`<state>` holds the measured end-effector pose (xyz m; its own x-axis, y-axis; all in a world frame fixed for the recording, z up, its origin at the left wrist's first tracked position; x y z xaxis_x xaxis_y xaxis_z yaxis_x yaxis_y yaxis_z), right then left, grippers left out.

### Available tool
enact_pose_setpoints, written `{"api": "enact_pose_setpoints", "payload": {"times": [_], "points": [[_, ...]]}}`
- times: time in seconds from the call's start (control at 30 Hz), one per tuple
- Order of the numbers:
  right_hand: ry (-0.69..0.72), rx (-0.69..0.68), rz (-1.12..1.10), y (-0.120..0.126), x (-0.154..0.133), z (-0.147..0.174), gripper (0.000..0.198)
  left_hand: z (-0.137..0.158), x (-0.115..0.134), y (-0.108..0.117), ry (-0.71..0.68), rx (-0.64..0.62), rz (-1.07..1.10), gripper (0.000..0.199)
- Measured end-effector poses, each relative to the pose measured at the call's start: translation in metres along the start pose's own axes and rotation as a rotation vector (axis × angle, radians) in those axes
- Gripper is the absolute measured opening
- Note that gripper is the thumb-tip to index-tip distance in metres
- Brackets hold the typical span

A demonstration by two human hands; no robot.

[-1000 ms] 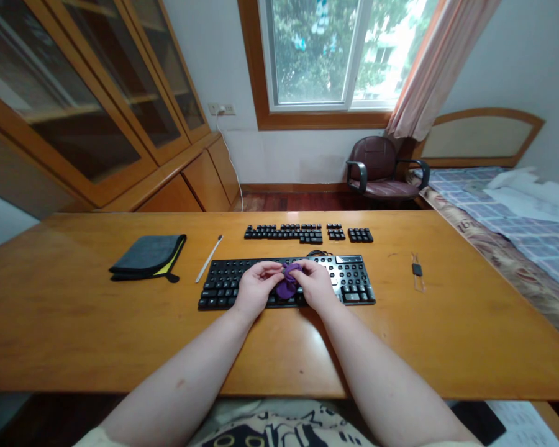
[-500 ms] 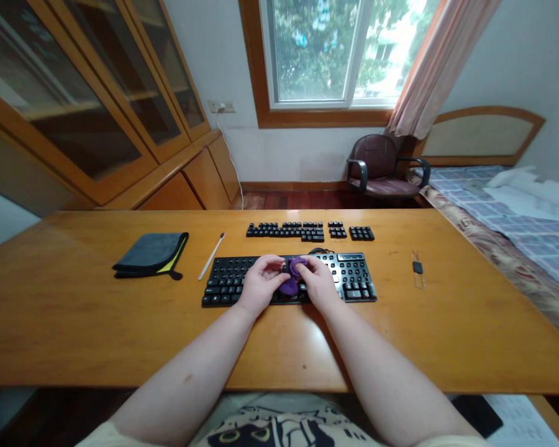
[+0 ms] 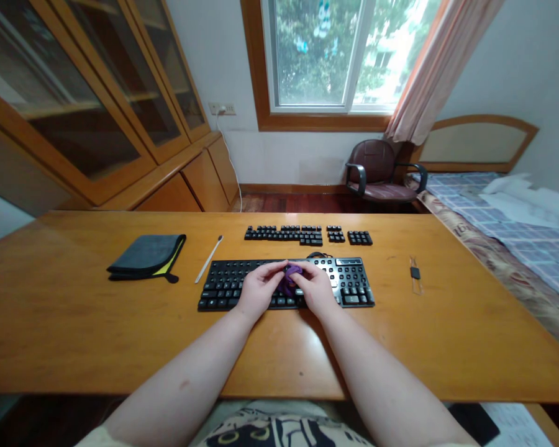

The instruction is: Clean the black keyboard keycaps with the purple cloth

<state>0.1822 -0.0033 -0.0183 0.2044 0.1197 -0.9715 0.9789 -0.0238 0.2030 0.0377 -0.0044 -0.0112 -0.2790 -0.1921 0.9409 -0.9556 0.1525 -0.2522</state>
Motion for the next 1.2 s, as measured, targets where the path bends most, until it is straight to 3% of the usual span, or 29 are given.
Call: {"api": "enact_pose_setpoints", "payload": {"times": [0.17, 0.37, 0.63, 0.83, 1.07, 1.2], "points": [[0.095, 0.048, 0.100, 0.001, -0.001, -0.001, 0.021, 0.001, 0.001, 0.004, -0.070, -0.004, -0.178, 0.028], [0.104, 0.080, 0.158, 0.000, -0.005, 0.002, 0.014, 0.002, -0.002, 0.004, -0.008, 0.011, -0.103, 0.030], [-0.058, 0.042, 0.081, -0.001, -0.002, 0.002, 0.017, 0.004, -0.004, 0.002, 0.006, -0.016, -0.115, 0.035], [-0.150, -0.057, -0.114, -0.001, 0.004, -0.002, 0.024, 0.005, -0.002, -0.003, 0.087, -0.046, 0.033, 0.041], [-0.305, -0.123, -0.316, -0.003, -0.003, -0.001, 0.024, 0.004, 0.003, -0.002, 0.031, -0.040, -0.017, 0.046], [-0.299, -0.137, -0.346, -0.004, -0.009, 0.000, 0.025, 0.003, 0.002, -0.002, 0.014, -0.041, 0.021, 0.041]]}}
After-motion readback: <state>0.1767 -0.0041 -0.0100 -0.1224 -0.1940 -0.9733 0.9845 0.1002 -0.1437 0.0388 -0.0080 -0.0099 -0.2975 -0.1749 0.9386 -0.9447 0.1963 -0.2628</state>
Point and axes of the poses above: each hand's wrist, its own z-axis away from the middle knuckle, its own y-axis out of the back of the hand, x = y × z, the point moved 2 cm from there along -z, towards the middle knuckle, and after that the axes turned 15 degrees about z, right-handed, at the moved point
